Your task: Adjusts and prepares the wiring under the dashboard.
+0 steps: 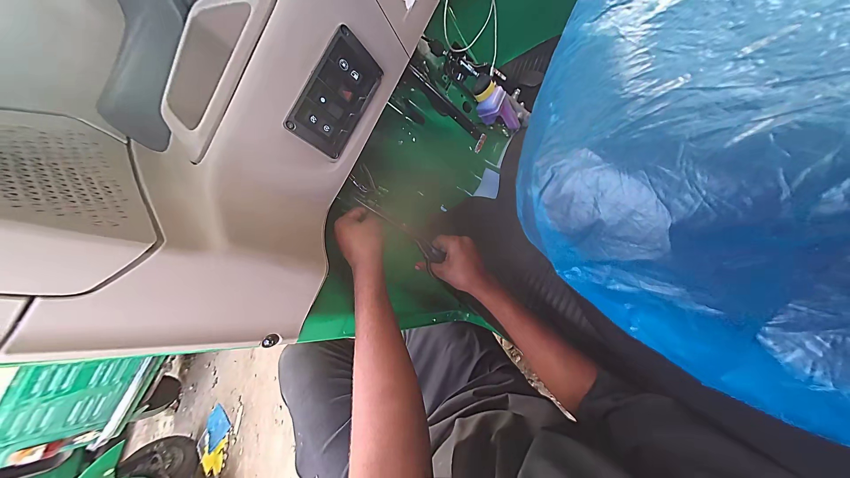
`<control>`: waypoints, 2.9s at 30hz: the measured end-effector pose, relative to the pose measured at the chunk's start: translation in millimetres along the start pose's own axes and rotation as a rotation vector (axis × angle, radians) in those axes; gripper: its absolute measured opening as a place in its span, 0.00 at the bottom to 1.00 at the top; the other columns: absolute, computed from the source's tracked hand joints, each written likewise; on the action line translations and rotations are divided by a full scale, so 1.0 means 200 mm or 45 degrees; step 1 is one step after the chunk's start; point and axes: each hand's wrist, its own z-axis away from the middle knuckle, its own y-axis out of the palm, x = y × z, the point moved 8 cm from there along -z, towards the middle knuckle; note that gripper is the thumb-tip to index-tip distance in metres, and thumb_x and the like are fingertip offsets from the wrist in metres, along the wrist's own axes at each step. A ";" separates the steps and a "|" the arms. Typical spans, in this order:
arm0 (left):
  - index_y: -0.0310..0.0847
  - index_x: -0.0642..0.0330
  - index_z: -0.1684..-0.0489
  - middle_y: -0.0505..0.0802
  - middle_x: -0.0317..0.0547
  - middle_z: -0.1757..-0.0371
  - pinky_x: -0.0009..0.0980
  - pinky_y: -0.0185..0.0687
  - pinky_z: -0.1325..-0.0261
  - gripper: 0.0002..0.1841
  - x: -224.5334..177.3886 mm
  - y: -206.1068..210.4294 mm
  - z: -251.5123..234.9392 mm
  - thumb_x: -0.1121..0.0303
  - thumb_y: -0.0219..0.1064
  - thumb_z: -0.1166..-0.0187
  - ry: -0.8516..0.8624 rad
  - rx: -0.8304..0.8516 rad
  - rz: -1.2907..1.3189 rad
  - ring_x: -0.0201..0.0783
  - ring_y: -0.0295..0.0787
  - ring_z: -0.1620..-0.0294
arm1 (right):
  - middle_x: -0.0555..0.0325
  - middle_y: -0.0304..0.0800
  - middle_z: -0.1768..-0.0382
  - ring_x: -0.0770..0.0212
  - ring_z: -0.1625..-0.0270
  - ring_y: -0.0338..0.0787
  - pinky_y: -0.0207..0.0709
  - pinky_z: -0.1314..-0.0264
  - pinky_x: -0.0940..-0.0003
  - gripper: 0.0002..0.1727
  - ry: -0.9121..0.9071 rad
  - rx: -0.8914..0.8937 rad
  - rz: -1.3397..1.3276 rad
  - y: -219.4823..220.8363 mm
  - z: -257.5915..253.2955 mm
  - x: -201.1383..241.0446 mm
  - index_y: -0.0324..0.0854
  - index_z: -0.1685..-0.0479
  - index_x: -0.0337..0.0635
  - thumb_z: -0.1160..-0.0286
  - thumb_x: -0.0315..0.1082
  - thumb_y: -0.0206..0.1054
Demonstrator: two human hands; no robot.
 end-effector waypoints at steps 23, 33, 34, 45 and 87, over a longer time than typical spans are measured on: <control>0.88 0.58 0.70 0.89 0.48 0.69 0.54 0.77 0.60 0.08 -0.03 -0.02 0.03 0.68 0.65 0.24 0.009 -0.052 -0.051 0.46 0.85 0.66 | 0.47 0.88 0.64 0.50 0.59 0.90 0.85 0.55 0.51 0.08 -0.124 0.037 0.265 0.05 -0.02 0.00 0.83 0.59 0.35 0.33 0.27 0.74; 0.93 0.56 0.61 0.93 0.48 0.64 0.56 0.80 0.53 0.10 -0.06 -0.02 0.06 0.67 0.63 0.22 0.033 -0.054 -0.111 0.46 0.89 0.60 | 0.45 0.89 0.62 0.48 0.57 0.92 0.85 0.53 0.50 0.09 -0.082 0.055 0.284 0.06 -0.01 0.00 0.84 0.56 0.34 0.31 0.28 0.74; 0.92 0.56 0.61 0.93 0.48 0.64 0.56 0.80 0.54 0.10 -0.06 -0.02 0.06 0.67 0.64 0.22 0.031 -0.058 -0.113 0.46 0.89 0.61 | 0.45 0.89 0.63 0.48 0.58 0.91 0.85 0.54 0.50 0.09 -0.085 0.051 0.284 0.06 0.00 0.00 0.84 0.56 0.34 0.31 0.28 0.73; 0.94 0.54 0.57 0.95 0.46 0.61 0.54 0.82 0.53 0.10 -0.04 -0.02 0.05 0.66 0.64 0.22 -0.014 -0.071 -0.023 0.44 0.91 0.58 | 0.48 0.89 0.69 0.51 0.64 0.91 0.85 0.59 0.52 0.05 -0.065 0.006 0.253 0.07 0.01 -0.01 0.85 0.61 0.36 0.31 0.28 0.73; 0.95 0.51 0.61 0.95 0.36 0.66 0.37 0.88 0.62 0.08 -0.07 -0.07 0.09 0.68 0.66 0.22 0.122 -0.103 0.170 0.30 0.89 0.71 | 0.53 0.92 0.67 0.65 0.72 0.88 0.85 0.68 0.71 0.13 0.191 -0.494 -1.559 0.01 -0.38 0.17 0.76 0.50 0.32 0.30 0.20 0.74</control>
